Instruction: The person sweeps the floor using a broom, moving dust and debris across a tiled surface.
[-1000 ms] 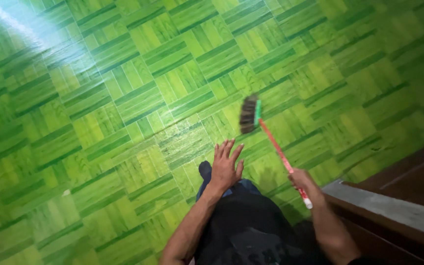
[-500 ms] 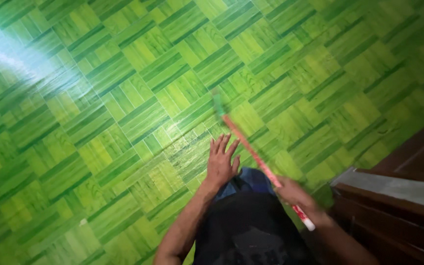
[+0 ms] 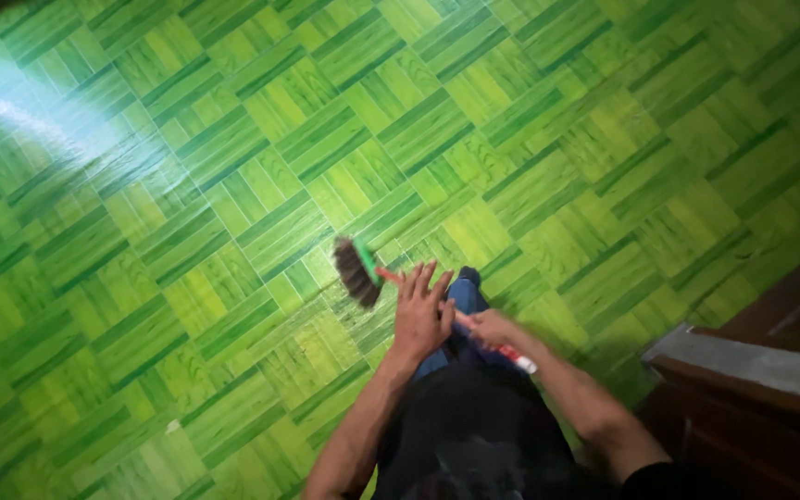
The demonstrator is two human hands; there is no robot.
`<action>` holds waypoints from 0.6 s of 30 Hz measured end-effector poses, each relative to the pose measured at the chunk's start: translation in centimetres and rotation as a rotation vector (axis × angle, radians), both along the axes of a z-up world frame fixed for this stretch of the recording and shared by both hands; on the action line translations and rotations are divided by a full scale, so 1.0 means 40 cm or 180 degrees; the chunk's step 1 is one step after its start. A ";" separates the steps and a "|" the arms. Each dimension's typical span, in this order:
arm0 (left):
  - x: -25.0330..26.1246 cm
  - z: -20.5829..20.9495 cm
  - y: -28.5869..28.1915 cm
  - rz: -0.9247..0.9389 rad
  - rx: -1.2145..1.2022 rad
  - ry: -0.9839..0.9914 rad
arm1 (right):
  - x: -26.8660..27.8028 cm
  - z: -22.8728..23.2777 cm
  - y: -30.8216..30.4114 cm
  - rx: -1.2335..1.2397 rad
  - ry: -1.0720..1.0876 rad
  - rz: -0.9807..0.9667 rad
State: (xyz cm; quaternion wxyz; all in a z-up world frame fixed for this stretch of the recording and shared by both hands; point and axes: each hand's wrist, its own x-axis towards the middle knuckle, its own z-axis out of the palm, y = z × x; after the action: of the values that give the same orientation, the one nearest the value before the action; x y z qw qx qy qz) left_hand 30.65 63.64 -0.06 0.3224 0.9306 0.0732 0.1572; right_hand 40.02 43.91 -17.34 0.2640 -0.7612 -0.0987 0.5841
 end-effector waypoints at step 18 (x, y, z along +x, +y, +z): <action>0.274 0.003 0.052 -0.0120 -0.0027 -0.0081 | 0.424 0.123 -0.221 -0.1301 -0.1327 -0.1396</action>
State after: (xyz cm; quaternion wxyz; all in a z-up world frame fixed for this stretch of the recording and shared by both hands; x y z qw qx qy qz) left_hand 41.61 65.73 0.05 0.3301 0.9284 0.0523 0.1625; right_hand 56.98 35.08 -12.40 0.1996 -0.9040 0.1339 0.3535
